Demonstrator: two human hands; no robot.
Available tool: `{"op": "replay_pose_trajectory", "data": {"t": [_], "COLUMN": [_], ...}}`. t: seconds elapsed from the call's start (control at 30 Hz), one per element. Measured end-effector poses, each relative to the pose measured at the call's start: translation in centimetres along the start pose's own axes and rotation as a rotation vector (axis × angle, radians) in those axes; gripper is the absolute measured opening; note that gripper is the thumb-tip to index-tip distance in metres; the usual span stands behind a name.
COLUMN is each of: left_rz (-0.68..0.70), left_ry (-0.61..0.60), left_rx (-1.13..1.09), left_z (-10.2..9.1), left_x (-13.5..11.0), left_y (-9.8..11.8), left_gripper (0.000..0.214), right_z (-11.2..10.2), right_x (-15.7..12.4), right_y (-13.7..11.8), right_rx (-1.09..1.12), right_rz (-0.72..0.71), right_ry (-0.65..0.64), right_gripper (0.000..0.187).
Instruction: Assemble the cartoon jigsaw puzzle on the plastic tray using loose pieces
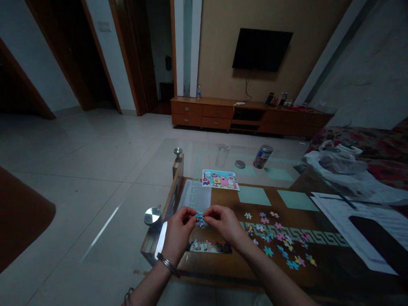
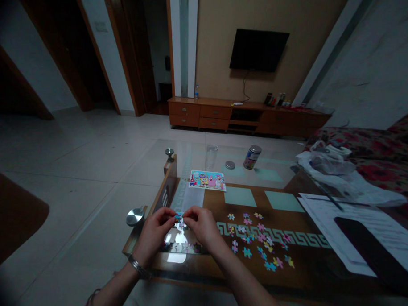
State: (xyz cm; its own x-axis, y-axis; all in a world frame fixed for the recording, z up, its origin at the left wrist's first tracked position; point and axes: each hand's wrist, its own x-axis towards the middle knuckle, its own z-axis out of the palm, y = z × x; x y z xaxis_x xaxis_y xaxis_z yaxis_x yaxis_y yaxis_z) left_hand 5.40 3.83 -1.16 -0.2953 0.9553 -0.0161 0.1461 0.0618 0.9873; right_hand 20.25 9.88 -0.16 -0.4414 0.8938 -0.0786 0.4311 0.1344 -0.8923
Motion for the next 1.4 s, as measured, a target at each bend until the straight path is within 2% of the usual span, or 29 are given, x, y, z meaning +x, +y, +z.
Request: {"op": "replay_pose_trajectory", "data": {"t": [0.17, 0.4, 0.5, 0.6, 0.7, 0.83, 0.97, 1.1, 1.27, 1.4], "left_rz": [-0.050, -0.097, -0.081, -0.011, 0.108, 0.264, 0.262, 0.271, 0.293, 0.259], "left_ry": [-0.015, -0.055, -0.058, -0.022, 0.011, -0.011, -0.099, -0.109, -0.103, -0.057], "left_rx": [-0.031, -0.164, -0.136, 0.004, 0.259, 0.575, 0.730, 0.795, 0.779, 0.567], "left_z": [0.0, 0.2, 0.1, -0.3, -0.5, -0.4, 0.1, 0.2, 0.3, 0.6], "left_x": [0.1, 0.1, 0.1, 0.2, 0.0, -0.5, -0.9, -0.9, -1.0, -1.0], "left_y": [0.0, -0.2, -0.2, 0.1, 0.4, 0.5, 0.2, 0.0, 0.0, 0.1], "left_gripper": [0.015, 0.019, 0.017, 0.008, 0.006, 0.016, 0.018, 0.020, 0.022, 0.020], "right_z": [0.3, 0.5, 0.3, -0.5, -1.2, -1.1, -0.4, -0.1, 0.1, 0.2], "right_x": [-0.2, -0.1, 0.0, 0.2, 0.3, 0.2, 0.1, 0.1, 0.7, 1.0], "right_y": [-0.2, -0.3, -0.3, 0.1, 0.5, 0.7, 0.1, -0.1, 0.8, 0.9], "right_rx": [-0.020, 0.094, 0.094, -0.058, -0.291, -0.435, -0.531, -0.581, -0.520, -0.196], "right_rz": [-0.011, -0.033, -0.040, -0.049, -0.061, -0.001, 0.074, 0.110, 0.088, 0.115], "right_ry": [-0.006, -0.009, -0.002, 0.097, 0.184, 0.119, 0.073, 0.088, 0.111, 0.031], "right_gripper": [0.005, 0.005, 0.006, 0.009, 0.012, 0.015, 0.017, 0.016, 0.015, 0.016]}}
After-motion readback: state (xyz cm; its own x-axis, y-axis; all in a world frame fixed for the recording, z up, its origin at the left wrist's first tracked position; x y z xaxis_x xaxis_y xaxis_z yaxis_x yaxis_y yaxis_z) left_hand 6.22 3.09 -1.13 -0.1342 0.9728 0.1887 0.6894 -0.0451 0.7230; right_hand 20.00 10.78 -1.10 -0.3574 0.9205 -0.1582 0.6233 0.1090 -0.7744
